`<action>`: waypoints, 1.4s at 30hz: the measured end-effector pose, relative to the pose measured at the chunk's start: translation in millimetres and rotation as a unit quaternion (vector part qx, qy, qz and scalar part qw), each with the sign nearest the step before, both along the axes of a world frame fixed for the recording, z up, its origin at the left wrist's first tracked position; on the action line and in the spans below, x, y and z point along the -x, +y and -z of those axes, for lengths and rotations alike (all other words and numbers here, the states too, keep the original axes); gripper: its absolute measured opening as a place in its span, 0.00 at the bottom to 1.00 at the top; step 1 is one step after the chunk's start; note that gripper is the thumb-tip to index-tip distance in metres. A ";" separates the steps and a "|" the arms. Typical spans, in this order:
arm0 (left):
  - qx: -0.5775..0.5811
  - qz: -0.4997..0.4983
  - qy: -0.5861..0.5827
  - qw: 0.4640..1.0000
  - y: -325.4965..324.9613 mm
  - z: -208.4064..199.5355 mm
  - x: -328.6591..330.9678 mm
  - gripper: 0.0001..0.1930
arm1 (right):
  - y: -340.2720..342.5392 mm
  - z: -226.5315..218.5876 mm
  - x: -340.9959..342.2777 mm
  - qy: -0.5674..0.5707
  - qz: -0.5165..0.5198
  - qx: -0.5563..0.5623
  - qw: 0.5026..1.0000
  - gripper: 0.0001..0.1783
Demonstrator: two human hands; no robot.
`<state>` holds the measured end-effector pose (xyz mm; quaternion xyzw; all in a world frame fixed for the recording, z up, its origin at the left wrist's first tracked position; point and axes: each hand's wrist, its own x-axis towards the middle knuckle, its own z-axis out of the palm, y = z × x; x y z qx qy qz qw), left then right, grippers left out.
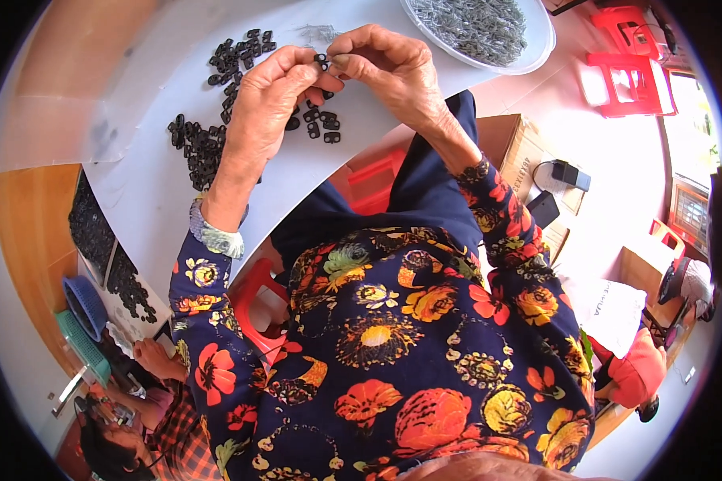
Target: The person assembles small plastic components by inserting metal pins into the plastic pieces by hand.
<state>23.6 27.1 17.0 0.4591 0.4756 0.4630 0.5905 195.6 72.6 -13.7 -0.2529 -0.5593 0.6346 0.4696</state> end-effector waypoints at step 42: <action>-0.113 -0.046 0.184 0.975 -7.4 -7.7 -16.4 0.09 | 2.7 -2.3 4.3 -0.001 0.040 -0.017 0.999 0.08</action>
